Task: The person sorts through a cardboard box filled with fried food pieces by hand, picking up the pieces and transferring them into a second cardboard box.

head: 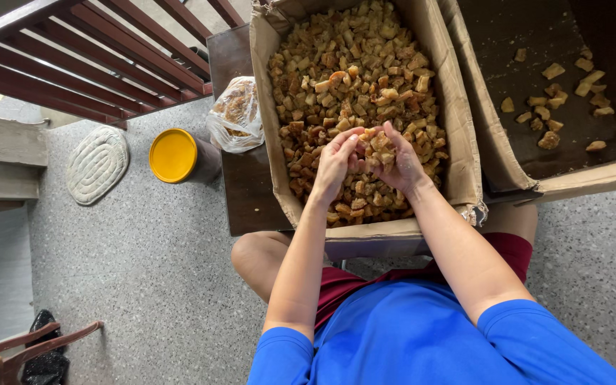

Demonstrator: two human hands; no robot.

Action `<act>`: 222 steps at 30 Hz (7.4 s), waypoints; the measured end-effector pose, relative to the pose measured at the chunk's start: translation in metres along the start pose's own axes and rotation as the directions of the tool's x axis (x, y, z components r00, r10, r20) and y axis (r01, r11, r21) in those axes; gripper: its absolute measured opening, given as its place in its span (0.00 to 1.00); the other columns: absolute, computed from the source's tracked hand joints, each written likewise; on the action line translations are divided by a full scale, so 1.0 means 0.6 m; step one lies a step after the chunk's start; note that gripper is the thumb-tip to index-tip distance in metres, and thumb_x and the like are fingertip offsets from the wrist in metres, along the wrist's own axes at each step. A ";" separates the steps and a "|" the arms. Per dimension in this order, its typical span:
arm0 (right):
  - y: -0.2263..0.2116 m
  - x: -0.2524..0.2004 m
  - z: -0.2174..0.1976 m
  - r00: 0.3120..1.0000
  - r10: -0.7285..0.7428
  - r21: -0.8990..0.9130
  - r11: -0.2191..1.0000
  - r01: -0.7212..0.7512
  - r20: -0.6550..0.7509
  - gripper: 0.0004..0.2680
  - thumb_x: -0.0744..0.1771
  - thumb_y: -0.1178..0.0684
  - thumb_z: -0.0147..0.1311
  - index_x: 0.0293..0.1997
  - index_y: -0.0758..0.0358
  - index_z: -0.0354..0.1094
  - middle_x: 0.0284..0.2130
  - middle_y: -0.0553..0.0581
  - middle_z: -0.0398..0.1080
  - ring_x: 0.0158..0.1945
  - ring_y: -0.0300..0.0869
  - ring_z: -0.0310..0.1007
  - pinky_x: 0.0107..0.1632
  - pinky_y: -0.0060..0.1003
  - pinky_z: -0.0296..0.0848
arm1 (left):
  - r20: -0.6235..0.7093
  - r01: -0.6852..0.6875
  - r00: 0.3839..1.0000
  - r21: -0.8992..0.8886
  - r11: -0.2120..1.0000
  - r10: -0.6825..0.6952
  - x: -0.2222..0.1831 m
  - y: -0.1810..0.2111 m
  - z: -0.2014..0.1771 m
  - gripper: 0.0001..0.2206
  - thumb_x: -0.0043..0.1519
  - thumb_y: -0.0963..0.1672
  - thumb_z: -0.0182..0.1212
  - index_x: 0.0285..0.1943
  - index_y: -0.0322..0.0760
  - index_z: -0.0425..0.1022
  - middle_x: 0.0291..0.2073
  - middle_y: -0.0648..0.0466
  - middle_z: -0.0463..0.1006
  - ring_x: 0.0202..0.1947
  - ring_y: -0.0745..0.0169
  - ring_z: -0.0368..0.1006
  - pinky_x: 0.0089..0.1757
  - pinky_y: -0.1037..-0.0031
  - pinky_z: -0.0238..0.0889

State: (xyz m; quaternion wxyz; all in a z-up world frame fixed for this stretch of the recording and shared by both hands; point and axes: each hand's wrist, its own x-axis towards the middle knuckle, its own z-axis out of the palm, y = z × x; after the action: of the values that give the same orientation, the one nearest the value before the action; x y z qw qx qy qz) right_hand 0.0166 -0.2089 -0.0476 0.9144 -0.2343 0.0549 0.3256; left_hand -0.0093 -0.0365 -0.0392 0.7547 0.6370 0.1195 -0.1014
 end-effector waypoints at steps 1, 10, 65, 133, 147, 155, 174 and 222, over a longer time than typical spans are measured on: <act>0.000 0.001 0.004 1.000 0.005 -0.040 0.999 -0.006 -0.024 0.14 0.72 0.40 0.52 0.56 0.59 0.68 0.45 0.55 0.75 0.46 0.42 0.78 0.46 0.40 0.80 | 0.010 0.006 1.000 -0.058 0.998 -0.005 0.005 -0.006 -0.009 0.15 0.71 0.46 0.55 0.62 0.36 0.77 0.37 0.59 0.79 0.28 0.78 0.63 0.30 0.84 0.60; 0.023 0.020 -0.037 0.996 -0.069 -0.268 0.962 0.050 -0.063 0.06 0.70 0.50 0.57 0.50 0.56 0.72 0.41 0.50 0.75 0.46 0.39 0.76 0.46 0.40 0.81 | -0.140 -0.008 0.988 0.362 0.932 0.062 -0.003 0.007 0.018 0.19 0.68 0.52 0.56 0.59 0.33 0.70 0.40 0.53 0.79 0.39 0.67 0.75 0.36 0.78 0.72; -0.098 0.059 0.088 1.000 -0.024 -0.971 -0.237 0.014 0.020 0.20 0.66 0.63 0.53 0.67 0.57 0.62 0.63 0.59 0.65 0.61 0.47 0.66 0.64 0.44 0.66 | -0.072 0.066 0.972 0.997 0.033 0.225 -0.053 -0.096 -0.029 0.30 0.66 0.53 0.56 0.75 0.43 0.54 0.68 0.33 0.60 0.59 0.31 0.61 0.54 0.44 0.64; -0.003 0.002 -0.023 0.994 -0.045 0.085 0.995 0.054 -0.097 0.28 0.68 0.23 0.35 0.66 0.52 0.63 0.60 0.60 0.69 0.66 0.52 0.68 0.66 0.66 0.67 | 0.223 -0.001 0.970 0.404 0.915 -0.097 0.018 0.121 0.056 0.27 0.68 0.57 0.46 0.65 0.36 0.70 0.42 0.50 0.83 0.45 0.62 0.83 0.37 0.66 0.83; 0.003 0.004 -0.031 0.992 -0.113 0.173 0.977 0.122 -0.059 0.29 0.68 0.22 0.43 0.64 0.57 0.67 0.52 0.62 0.74 0.55 0.50 0.76 0.57 0.51 0.76 | 0.297 -0.391 0.918 0.785 0.481 0.263 -0.018 0.073 0.089 0.14 0.65 0.42 0.62 0.60 0.40 0.78 0.61 0.45 0.73 0.63 0.41 0.68 0.57 0.58 0.66; -0.009 -0.004 -0.020 0.990 -0.078 -0.130 0.989 0.063 -0.117 0.21 0.67 0.32 0.57 0.60 0.53 0.65 0.46 0.52 0.72 0.49 0.39 0.76 0.44 0.40 0.80 | -0.055 -0.071 0.990 0.616 0.784 0.132 -0.006 0.078 0.050 0.13 0.67 0.45 0.59 0.59 0.38 0.78 0.52 0.47 0.80 0.46 0.56 0.78 0.48 0.67 0.77; -0.008 0.002 -0.024 0.993 -0.085 0.012 0.996 0.086 -0.082 0.14 0.66 0.50 0.54 0.58 0.54 0.64 0.43 0.55 0.74 0.44 0.42 0.77 0.43 0.39 0.77 | -0.139 -0.123 0.980 0.115 0.986 0.139 0.012 0.035 0.035 0.15 0.70 0.47 0.57 0.60 0.33 0.77 0.42 0.51 0.83 0.40 0.65 0.77 0.42 0.74 0.75; 0.007 0.021 -0.083 0.992 -0.118 0.239 0.963 0.127 -0.053 0.33 0.68 0.20 0.41 0.67 0.62 0.63 0.61 0.64 0.66 0.65 0.52 0.67 0.64 0.54 0.72 | 0.268 -0.086 0.959 0.587 0.805 -0.093 0.029 0.154 0.111 0.17 0.60 0.37 0.55 0.55 0.44 0.83 0.50 0.50 0.86 0.46 0.63 0.82 0.48 0.68 0.77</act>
State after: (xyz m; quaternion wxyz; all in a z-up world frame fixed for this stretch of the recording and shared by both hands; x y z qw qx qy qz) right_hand 0.0264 -0.2222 -0.0961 0.9532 -0.1302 0.0969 0.2549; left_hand 0.0388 -0.0868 0.0527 0.5266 0.8193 -0.0263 -0.2253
